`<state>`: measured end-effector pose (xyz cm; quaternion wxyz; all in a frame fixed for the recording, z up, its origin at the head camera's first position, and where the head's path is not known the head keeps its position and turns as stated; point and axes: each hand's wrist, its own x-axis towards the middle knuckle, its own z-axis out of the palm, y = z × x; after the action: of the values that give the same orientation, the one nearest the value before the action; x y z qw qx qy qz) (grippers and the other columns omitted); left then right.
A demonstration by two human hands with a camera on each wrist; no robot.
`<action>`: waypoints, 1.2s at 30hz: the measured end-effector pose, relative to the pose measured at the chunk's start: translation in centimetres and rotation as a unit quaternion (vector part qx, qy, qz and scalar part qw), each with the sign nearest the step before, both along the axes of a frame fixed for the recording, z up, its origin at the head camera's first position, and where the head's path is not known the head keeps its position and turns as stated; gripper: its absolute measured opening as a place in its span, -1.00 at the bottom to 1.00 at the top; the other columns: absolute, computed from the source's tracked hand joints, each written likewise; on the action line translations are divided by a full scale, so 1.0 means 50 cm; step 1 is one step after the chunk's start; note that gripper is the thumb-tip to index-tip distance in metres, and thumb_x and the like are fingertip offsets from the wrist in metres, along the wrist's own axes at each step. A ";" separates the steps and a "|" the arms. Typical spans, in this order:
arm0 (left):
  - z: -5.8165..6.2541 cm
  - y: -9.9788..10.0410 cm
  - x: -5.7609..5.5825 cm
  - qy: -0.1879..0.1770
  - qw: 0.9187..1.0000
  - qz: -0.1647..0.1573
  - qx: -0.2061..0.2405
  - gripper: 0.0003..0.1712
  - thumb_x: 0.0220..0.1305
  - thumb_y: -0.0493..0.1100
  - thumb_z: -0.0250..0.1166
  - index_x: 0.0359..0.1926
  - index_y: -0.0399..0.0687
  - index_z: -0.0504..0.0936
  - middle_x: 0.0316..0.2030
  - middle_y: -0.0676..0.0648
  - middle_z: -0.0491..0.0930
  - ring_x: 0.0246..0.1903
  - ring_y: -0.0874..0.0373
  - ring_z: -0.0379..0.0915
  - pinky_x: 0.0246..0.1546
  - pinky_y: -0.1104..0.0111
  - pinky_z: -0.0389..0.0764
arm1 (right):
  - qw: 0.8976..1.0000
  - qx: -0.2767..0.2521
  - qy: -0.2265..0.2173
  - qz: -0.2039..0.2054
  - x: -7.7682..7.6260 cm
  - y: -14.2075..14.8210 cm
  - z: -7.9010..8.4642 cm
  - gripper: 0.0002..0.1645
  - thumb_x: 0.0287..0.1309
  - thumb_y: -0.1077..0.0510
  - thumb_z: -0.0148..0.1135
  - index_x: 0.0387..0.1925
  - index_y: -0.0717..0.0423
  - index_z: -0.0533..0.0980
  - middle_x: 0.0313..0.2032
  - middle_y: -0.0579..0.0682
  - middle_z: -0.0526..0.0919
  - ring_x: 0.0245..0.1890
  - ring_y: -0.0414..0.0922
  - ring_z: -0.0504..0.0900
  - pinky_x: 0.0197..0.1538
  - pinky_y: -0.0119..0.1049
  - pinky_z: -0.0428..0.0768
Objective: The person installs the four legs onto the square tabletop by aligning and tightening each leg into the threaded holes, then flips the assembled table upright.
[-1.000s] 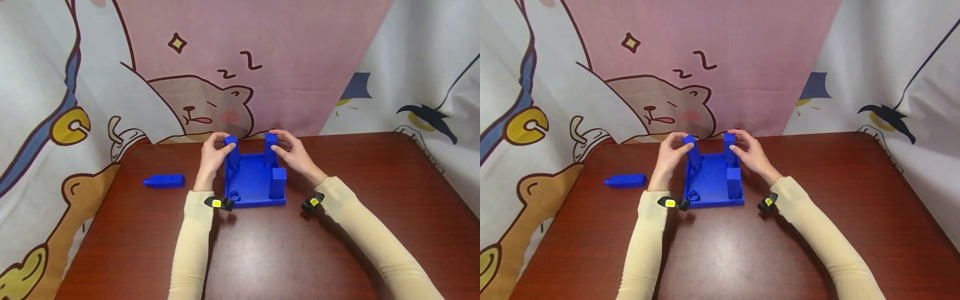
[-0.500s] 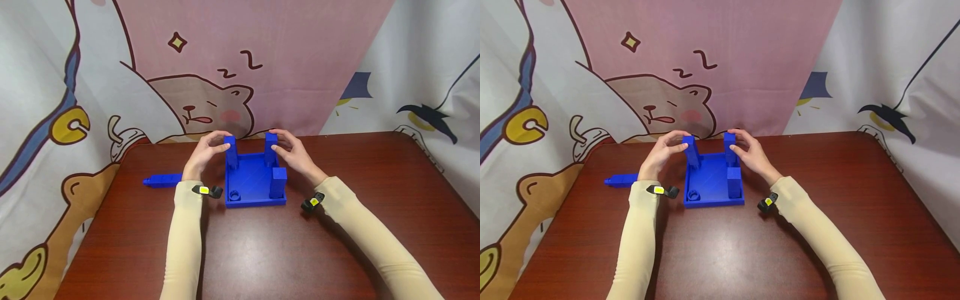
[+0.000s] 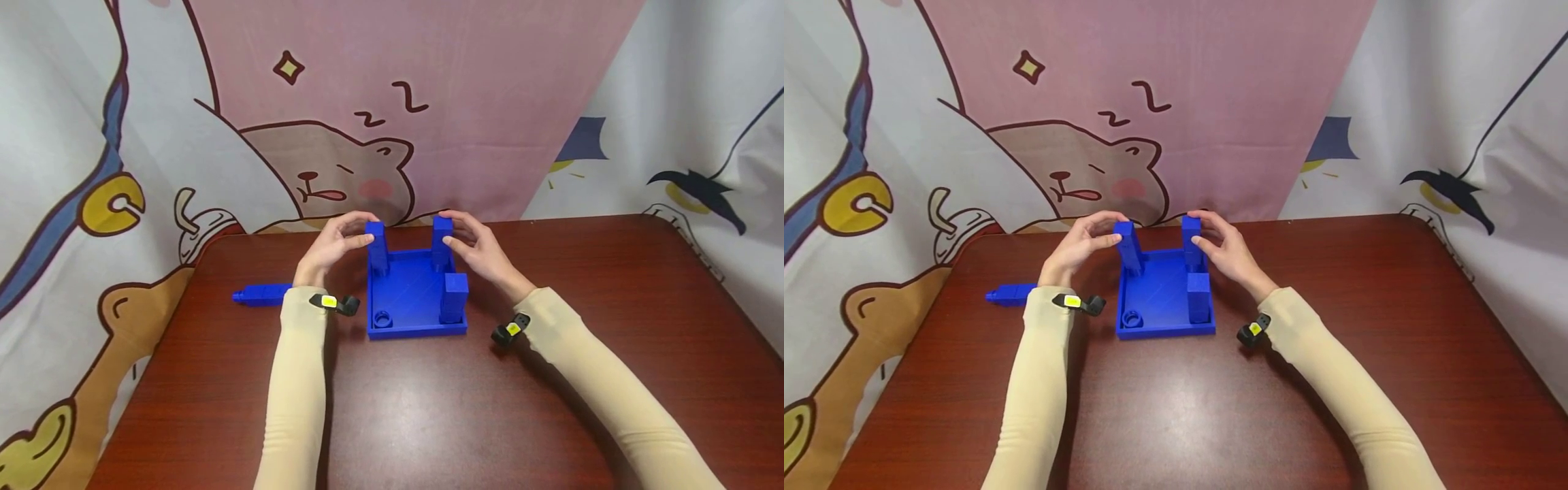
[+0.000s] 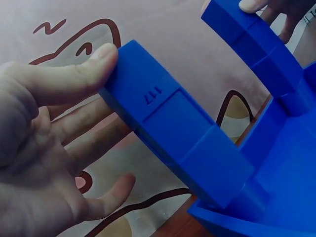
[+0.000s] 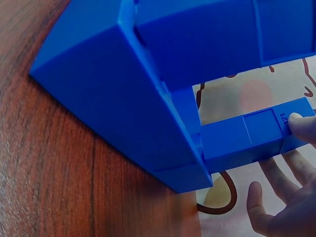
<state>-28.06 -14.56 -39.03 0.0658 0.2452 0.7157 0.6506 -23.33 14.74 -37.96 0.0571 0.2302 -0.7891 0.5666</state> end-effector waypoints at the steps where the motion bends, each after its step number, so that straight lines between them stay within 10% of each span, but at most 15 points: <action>1: 0.001 0.000 0.000 -0.002 1.000 -0.003 -0.002 -0.68 0.27 -0.40 0.25 0.04 -0.38 0.53 -0.08 -0.11 0.60 0.01 -0.01 0.47 -0.02 0.23 0.51 | 1.000 -0.001 0.001 0.000 0.000 0.000 0.000 -0.49 0.26 0.43 0.13 0.25 0.31 0.36 0.18 0.30 0.45 0.16 0.23 0.45 0.13 0.13 0.42; 12: 0.003 -0.003 0.003 0.006 1.000 0.003 -0.020 -0.66 0.30 -0.37 0.23 0.09 -0.34 0.53 -0.01 -0.15 0.58 0.05 0.03 0.44 0.04 0.23 0.46 | 1.000 -0.010 0.005 0.001 -0.002 -0.002 0.001 -0.49 0.26 0.44 0.13 0.24 0.35 0.36 0.20 0.29 0.43 0.16 0.23 0.44 0.15 0.13 0.40; 20: 0.057 0.009 0.047 0.027 0.998 0.008 -0.058 -0.57 0.33 -0.40 0.18 0.19 -0.46 0.41 0.15 -0.38 0.44 0.17 -0.17 0.34 0.17 0.03 0.34 | 1.000 -0.011 0.001 -0.003 -0.001 -0.001 0.001 -0.49 0.27 0.42 0.13 0.25 0.33 0.35 0.20 0.28 0.43 0.17 0.23 0.43 0.16 0.14 0.39; 36: -0.006 -0.079 0.054 0.034 0.989 0.059 -0.130 -0.61 0.34 -0.24 0.24 0.14 -0.30 0.51 0.11 -0.30 0.51 0.13 -0.11 0.42 0.14 0.05 0.38 | 1.000 -0.016 -0.002 0.000 0.000 -0.001 -0.005 -0.48 0.26 0.43 0.13 0.25 0.32 0.35 0.18 0.30 0.44 0.16 0.23 0.44 0.15 0.14 0.40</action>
<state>-25.37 -18.53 -39.34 0.0338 0.2140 0.8093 0.5459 -23.32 14.67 -38.23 0.0592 0.2286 -0.7798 0.5798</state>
